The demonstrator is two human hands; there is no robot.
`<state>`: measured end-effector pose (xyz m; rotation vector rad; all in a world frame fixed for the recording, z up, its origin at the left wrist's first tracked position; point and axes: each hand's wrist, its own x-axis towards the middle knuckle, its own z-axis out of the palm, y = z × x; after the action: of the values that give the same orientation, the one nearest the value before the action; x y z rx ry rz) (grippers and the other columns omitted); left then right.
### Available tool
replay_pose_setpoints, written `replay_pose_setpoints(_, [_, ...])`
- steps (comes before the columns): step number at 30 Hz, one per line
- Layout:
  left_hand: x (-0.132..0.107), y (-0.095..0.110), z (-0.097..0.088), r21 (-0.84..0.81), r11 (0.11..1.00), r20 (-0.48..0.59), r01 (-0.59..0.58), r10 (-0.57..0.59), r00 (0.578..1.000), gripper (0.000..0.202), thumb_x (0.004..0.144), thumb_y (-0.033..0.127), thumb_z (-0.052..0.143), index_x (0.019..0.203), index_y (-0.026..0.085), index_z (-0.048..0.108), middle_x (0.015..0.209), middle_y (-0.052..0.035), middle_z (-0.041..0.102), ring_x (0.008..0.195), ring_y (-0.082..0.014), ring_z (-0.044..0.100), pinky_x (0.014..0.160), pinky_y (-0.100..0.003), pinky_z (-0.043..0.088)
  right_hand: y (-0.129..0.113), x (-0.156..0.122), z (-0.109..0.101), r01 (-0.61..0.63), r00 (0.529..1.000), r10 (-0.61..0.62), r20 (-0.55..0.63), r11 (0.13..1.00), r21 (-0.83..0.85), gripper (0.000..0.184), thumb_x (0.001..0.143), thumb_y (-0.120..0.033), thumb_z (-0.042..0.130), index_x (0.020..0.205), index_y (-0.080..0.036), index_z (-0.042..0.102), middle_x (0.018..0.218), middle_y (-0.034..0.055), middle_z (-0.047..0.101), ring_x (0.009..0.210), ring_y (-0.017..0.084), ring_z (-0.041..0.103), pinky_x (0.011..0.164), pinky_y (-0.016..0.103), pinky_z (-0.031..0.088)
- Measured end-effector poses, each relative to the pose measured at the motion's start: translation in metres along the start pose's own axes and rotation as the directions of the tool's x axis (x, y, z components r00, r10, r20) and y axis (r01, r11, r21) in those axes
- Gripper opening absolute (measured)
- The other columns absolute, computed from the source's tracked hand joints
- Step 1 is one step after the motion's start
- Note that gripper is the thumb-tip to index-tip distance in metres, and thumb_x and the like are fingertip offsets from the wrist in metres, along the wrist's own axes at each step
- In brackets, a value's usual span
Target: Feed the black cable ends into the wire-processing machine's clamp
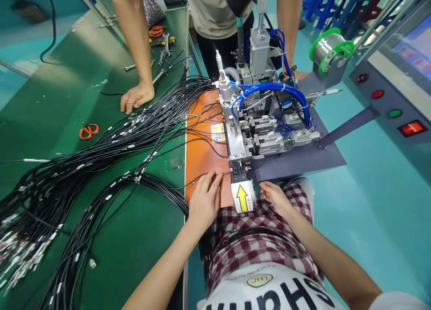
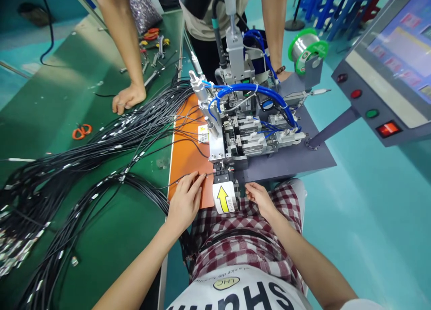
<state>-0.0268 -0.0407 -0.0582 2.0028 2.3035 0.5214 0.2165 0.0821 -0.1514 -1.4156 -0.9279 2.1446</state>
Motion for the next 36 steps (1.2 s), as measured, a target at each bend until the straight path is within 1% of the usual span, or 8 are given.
replay_pose_setpoints(7, [0.055, -0.002, -0.003, 0.015, 0.998, 0.019, 0.067, -0.068, 0.998, 0.044, 0.102, 0.028, 0.038, 0.142, 0.013, 0.048, 0.142, -0.0159, 0.053, 0.132, -0.0298, 0.049, 0.111, -0.046, 0.045, 0.001, 0.0, -0.001, 0.008, 1.0, -0.008, 0.013, 1.0, -0.012, 0.038, 0.071, -0.051, 0.082, 0.084, -0.018, 0.069, 0.073, -0.0002, 0.061, 0.059, 0.01, 0.05, 0.054, 0.024, 0.037])
replay_pose_setpoints(13, [0.023, -0.035, -0.065, 0.167, 0.985, 0.085, 0.05, -0.065, 0.994, 0.045, 0.098, 0.03, 0.048, 0.142, 0.02, 0.048, 0.133, -0.0127, 0.057, 0.121, -0.027, 0.055, 0.102, -0.04, 0.049, 0.0, -0.012, -0.023, 0.031, 0.999, -0.03, -0.023, 0.999, 0.014, 0.038, 0.071, -0.05, 0.083, 0.087, -0.018, 0.069, 0.075, -0.0009, 0.062, 0.06, 0.009, 0.051, 0.056, 0.022, 0.039])
replay_pose_setpoints(17, [0.016, -0.08, -0.096, 0.338, 0.936, 0.247, 0.099, -0.189, 0.95, 0.022, 0.091, 0.031, 0.057, 0.104, 0.019, 0.071, 0.098, -0.0115, 0.065, 0.102, -0.0306, 0.061, 0.087, -0.042, 0.05, 0.001, -0.013, -0.033, 0.0, 1.0, 0.0, -0.025, 1.0, 0.011, 0.038, 0.07, -0.048, 0.085, 0.087, -0.018, 0.071, 0.076, -0.0006, 0.062, 0.061, 0.009, 0.052, 0.056, 0.021, 0.042])
replay_pose_setpoints(19, [0.031, -0.094, -0.096, 0.281, 0.946, 0.265, 0.164, -0.241, 0.934, 0.021, 0.092, 0.028, 0.054, 0.09, 0.02, 0.073, 0.092, -0.0097, 0.067, 0.096, -0.0287, 0.064, 0.084, -0.04, 0.049, 0.0, -0.013, -0.034, -0.014, 1.0, 0.014, -0.017, 1.0, 0.001, 0.038, 0.069, -0.047, 0.086, 0.086, -0.018, 0.071, 0.076, -0.0004, 0.062, 0.062, 0.009, 0.052, 0.056, 0.021, 0.043])
replay_pose_setpoints(27, [0.124, -0.103, -0.048, 0.177, 0.934, 0.096, 0.309, -0.329, 0.939, 0.024, 0.097, 0.027, 0.048, 0.105, 0.017, 0.068, 0.11, -0.0117, 0.07, 0.102, -0.0242, 0.064, 0.089, -0.035, 0.045, -0.011, -0.015, -0.041, 0.035, 0.998, -0.036, -0.053, 0.999, -0.016, 0.038, 0.065, -0.046, 0.089, 0.086, -0.02, 0.072, 0.079, -0.0001, 0.062, 0.063, 0.009, 0.052, 0.054, 0.019, 0.046])
replay_pose_setpoints(32, [0.082, -0.09, -0.073, 0.038, 0.989, 0.248, 0.142, -0.147, 0.957, 0.022, 0.098, 0.028, 0.049, 0.113, 0.018, 0.062, 0.098, -0.0071, 0.069, 0.086, -0.0191, 0.062, 0.079, -0.031, 0.044, -0.023, -0.028, -0.05, 0.055, 0.995, -0.061, -0.075, 0.996, -0.07, 0.034, 0.07, -0.047, 0.086, 0.086, -0.021, 0.072, 0.083, 0.0016, 0.062, 0.066, 0.011, 0.053, 0.056, 0.021, 0.049])
replay_pose_setpoints(34, [0.051, -0.082, -0.092, -0.035, 0.997, 0.477, -0.072, 0.079, 0.875, 0.016, 0.092, 0.033, 0.062, 0.102, 0.02, 0.064, 0.096, -0.0053, 0.068, 0.09, -0.0201, 0.062, 0.081, -0.031, 0.043, -0.033, -0.035, -0.051, 0.088, 0.992, -0.097, -0.076, 0.989, -0.115, 0.032, 0.074, -0.047, 0.083, 0.087, -0.021, 0.071, 0.085, 0.0022, 0.061, 0.067, 0.011, 0.053, 0.057, 0.021, 0.048])
replay_pose_setpoints(36, [0.028, -0.074, -0.105, -0.004, 0.985, 0.608, -0.172, 0.139, 0.782, 0.013, 0.087, 0.03, 0.069, 0.095, 0.021, 0.066, 0.093, -0.0048, 0.067, 0.093, -0.0216, 0.062, 0.082, -0.031, 0.042, -0.046, -0.041, -0.047, 0.117, 0.989, -0.129, -0.07, 0.981, -0.155, 0.031, 0.077, -0.049, 0.08, 0.087, -0.021, 0.07, 0.085, 0.0024, 0.06, 0.067, 0.012, 0.051, 0.057, 0.022, 0.047])
